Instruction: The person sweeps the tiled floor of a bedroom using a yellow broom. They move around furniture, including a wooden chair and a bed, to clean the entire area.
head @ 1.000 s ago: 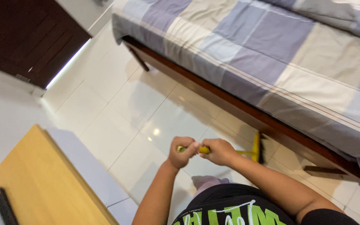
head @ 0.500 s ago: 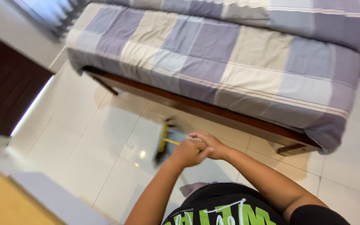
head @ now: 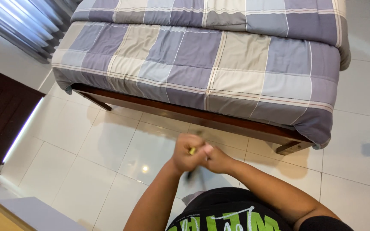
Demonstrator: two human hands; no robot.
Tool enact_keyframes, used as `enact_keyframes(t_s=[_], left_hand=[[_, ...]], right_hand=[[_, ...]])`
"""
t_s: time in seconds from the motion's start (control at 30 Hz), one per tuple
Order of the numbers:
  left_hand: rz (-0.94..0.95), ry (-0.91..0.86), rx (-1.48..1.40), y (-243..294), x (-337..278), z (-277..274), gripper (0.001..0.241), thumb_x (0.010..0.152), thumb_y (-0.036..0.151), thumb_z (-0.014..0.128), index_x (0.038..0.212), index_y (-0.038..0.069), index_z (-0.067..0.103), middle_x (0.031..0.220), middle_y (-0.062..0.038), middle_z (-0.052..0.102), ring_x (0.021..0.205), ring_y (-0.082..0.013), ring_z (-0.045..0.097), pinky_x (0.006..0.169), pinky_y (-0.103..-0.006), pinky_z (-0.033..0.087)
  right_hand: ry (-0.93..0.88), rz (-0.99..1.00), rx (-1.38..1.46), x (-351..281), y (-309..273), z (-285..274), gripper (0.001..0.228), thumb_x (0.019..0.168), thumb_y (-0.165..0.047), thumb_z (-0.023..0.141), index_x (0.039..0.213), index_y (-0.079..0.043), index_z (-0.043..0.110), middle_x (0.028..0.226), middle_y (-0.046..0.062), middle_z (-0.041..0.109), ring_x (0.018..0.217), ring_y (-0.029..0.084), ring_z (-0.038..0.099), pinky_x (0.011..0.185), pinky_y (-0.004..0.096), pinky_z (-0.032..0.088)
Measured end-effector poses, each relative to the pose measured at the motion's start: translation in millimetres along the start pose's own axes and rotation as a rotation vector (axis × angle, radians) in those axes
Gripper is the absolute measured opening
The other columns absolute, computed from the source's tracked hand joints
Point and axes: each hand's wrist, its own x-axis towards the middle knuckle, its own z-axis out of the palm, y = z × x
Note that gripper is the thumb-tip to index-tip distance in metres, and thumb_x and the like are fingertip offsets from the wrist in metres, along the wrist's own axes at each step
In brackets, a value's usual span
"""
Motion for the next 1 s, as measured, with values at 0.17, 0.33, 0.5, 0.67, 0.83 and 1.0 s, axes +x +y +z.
enact_keyframes(t_s=[0.17, 0.33, 0.5, 0.67, 0.83, 1.0], left_hand=[[-0.395, 0.029, -0.349, -28, -31, 15, 0.05, 0.096, 0.016, 0.07, 0.059, 0.007, 0.037, 0.056, -0.005, 0.036, 0.055, -0.012, 0.032, 0.051, -0.0314, 0.028], [-0.425, 0.012, -0.171, -25, -36, 23, 0.047, 0.096, 0.014, 0.07, 0.061, 0.002, 0.04, 0.059, -0.005, 0.038, 0.059, -0.0133, 0.033, 0.054, -0.0322, 0.031], [-0.211, -0.187, 0.088, -53, -46, 54, 0.032, 0.098, 0.029, 0.064, 0.078, 0.005, 0.068, 0.085, -0.015, 0.071, 0.081, -0.0291, 0.068, 0.079, -0.0416, 0.055], [-0.532, -0.585, 0.593, -61, -52, 75, 0.042, 0.087, 0.053, 0.065, 0.075, 0.014, 0.074, 0.082, -0.013, 0.075, 0.082, -0.0397, 0.066, 0.074, -0.0595, 0.048], [-0.597, -0.583, 0.683, 5, -9, 44, 0.044, 0.092, 0.063, 0.062, 0.078, 0.022, 0.07, 0.094, -0.01, 0.076, 0.094, -0.0385, 0.068, 0.083, -0.0653, 0.045], [0.139, -0.069, -0.067, 57, 18, -2, 0.065, 0.11, 0.047, 0.067, 0.065, 0.009, 0.038, 0.111, -0.012, 0.067, 0.116, -0.0352, 0.058, 0.092, -0.044, 0.049]], right_hand=[[0.061, 0.301, -0.055, 8, -53, -14, 0.021, 0.089, -0.016, 0.063, 0.107, -0.006, 0.066, 0.104, 0.014, 0.073, 0.099, 0.03, 0.069, 0.084, 0.04, 0.055], [0.021, 0.499, -0.254, 6, -21, 0, 0.021, 0.089, -0.02, 0.056, 0.106, -0.013, 0.067, 0.107, 0.016, 0.074, 0.103, 0.038, 0.067, 0.082, 0.042, 0.052], [0.009, 0.057, 1.116, -12, 259, 85, 0.017, 0.103, -0.021, 0.066, 0.111, -0.006, 0.062, 0.109, 0.017, 0.063, 0.104, 0.031, 0.06, 0.091, 0.048, 0.05], [-0.057, -0.061, 0.777, -15, 104, 46, 0.058, 0.088, -0.055, 0.055, 0.117, -0.005, 0.063, 0.125, 0.014, 0.063, 0.119, 0.026, 0.057, 0.108, 0.042, 0.041], [0.025, -0.471, 0.684, 4, -1, 16, 0.058, 0.1, -0.056, 0.054, 0.121, -0.002, 0.066, 0.124, 0.012, 0.065, 0.124, 0.022, 0.06, 0.121, 0.042, 0.042], [-0.033, 0.231, 0.672, 3, 2, 15, 0.045, 0.089, -0.032, 0.063, 0.133, -0.023, 0.055, 0.117, -0.001, 0.063, 0.114, 0.005, 0.061, 0.096, 0.026, 0.052]])
